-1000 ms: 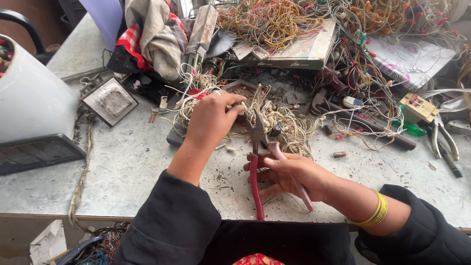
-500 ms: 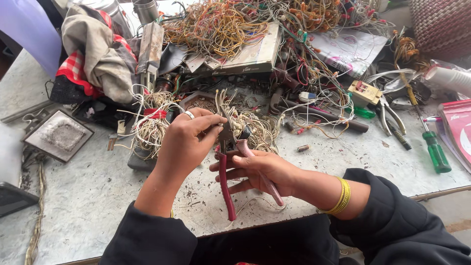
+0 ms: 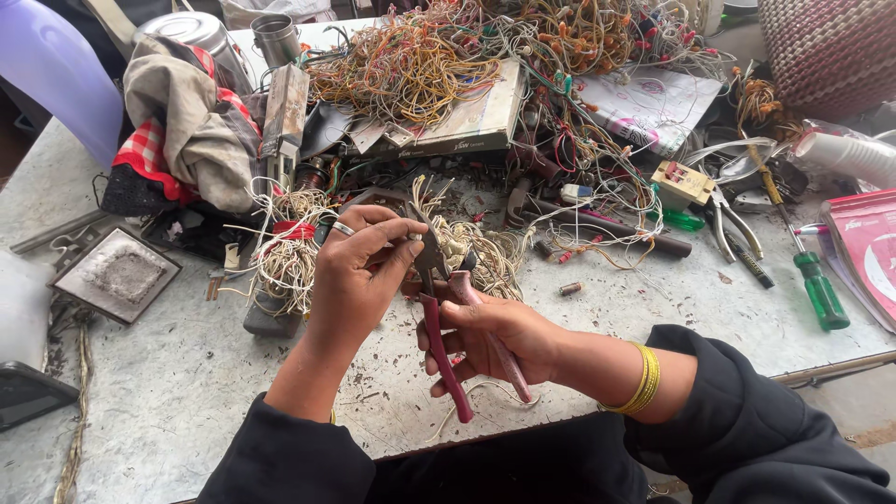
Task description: The person uses pliers and wire cutters to strip insulation from small wires and cut wire ends. They handle tangled bundles of wires and small red plastic components on a cluttered workbench, repeatedly picking, cutting, and stripping individual wires.
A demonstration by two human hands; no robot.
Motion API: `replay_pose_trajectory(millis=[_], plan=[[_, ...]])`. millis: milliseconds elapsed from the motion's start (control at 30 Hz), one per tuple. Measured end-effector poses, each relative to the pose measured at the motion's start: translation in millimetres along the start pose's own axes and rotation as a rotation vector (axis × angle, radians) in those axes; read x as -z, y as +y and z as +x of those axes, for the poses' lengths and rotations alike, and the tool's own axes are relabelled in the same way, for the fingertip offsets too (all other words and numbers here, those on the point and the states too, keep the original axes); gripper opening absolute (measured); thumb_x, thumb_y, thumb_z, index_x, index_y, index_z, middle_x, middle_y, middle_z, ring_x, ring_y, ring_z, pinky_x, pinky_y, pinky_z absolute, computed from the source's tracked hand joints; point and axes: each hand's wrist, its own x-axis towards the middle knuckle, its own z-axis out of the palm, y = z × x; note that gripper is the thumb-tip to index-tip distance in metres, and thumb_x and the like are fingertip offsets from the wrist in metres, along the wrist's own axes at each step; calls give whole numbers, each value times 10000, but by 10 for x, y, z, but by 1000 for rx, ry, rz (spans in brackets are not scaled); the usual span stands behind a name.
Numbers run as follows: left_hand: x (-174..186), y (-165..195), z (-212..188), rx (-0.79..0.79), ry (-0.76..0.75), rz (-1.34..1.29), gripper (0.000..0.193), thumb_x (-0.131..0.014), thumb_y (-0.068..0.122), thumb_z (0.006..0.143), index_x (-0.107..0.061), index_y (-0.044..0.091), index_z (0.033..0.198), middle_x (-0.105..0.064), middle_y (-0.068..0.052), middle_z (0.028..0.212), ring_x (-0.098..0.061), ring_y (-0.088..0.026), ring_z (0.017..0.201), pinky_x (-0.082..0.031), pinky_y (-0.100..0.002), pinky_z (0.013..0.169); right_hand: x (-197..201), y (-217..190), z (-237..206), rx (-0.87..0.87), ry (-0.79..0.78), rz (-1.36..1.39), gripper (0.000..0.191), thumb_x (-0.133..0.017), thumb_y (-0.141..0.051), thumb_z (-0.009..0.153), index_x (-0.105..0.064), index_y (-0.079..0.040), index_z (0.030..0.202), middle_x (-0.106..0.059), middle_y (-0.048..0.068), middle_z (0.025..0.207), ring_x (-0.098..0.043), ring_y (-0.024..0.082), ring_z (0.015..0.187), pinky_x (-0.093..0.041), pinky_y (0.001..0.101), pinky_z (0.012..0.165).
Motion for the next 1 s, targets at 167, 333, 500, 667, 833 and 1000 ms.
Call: replay_pose_trajectory(millis=[167,333,500,667,833,1000], plan=[[-11,-9,3,5,-12,16,181,-771,16,910,-770,66,1083,-683,-42,1033,-698,-106,835,-587,-241,685,3,10,2,28,30,-19,631,-532,-385,1040,-323,-174,1597,-633,96,1087,-638,221,983,-546,417,855],[-43,-30,2,7,-8,-41,166,-758,14,926,-761,52,1087,-678,-42,1052,-708,-96,858,-617,-223,713,-18,-9,-32,2,29,43,496,-540,-402,1050,-496,-58,1404,-579,67,923,-586,198,869,-514,359,786],[-43,-34,0,-1,-29,-130,196,-792,29,876,-741,42,1065,-661,-43,1070,-721,-94,913,-637,-225,770,-17,98,-25,8,149,-19,273,-625,-341,1024,-522,-96,1087,-503,23,831,-518,170,733,-456,342,679],[-12,-54,3,16,-9,-73,143,-798,43,894,-756,43,1031,-703,-29,1034,-709,-84,870,-604,-216,728,38,181,36,13,180,-75,232,-646,-283,1022,-477,-130,978,-473,4,800,-484,150,678,-421,325,603],[71,-129,44,163,94,-255,93,-737,82,966,-715,84,1056,-731,10,948,-701,-37,839,-579,-196,712,67,122,63,85,154,-115,177,-586,-259,1029,-496,-114,1073,-511,20,840,-542,159,707,-498,352,635],[248,-289,61,235,-24,375,65,-709,110,931,-759,120,972,-729,-34,873,-682,-191,822,-544,-353,754,86,-40,72,141,251,-104,287,-535,-241,1048,-502,-62,1270,-585,51,906,-626,178,791,-559,370,739]])
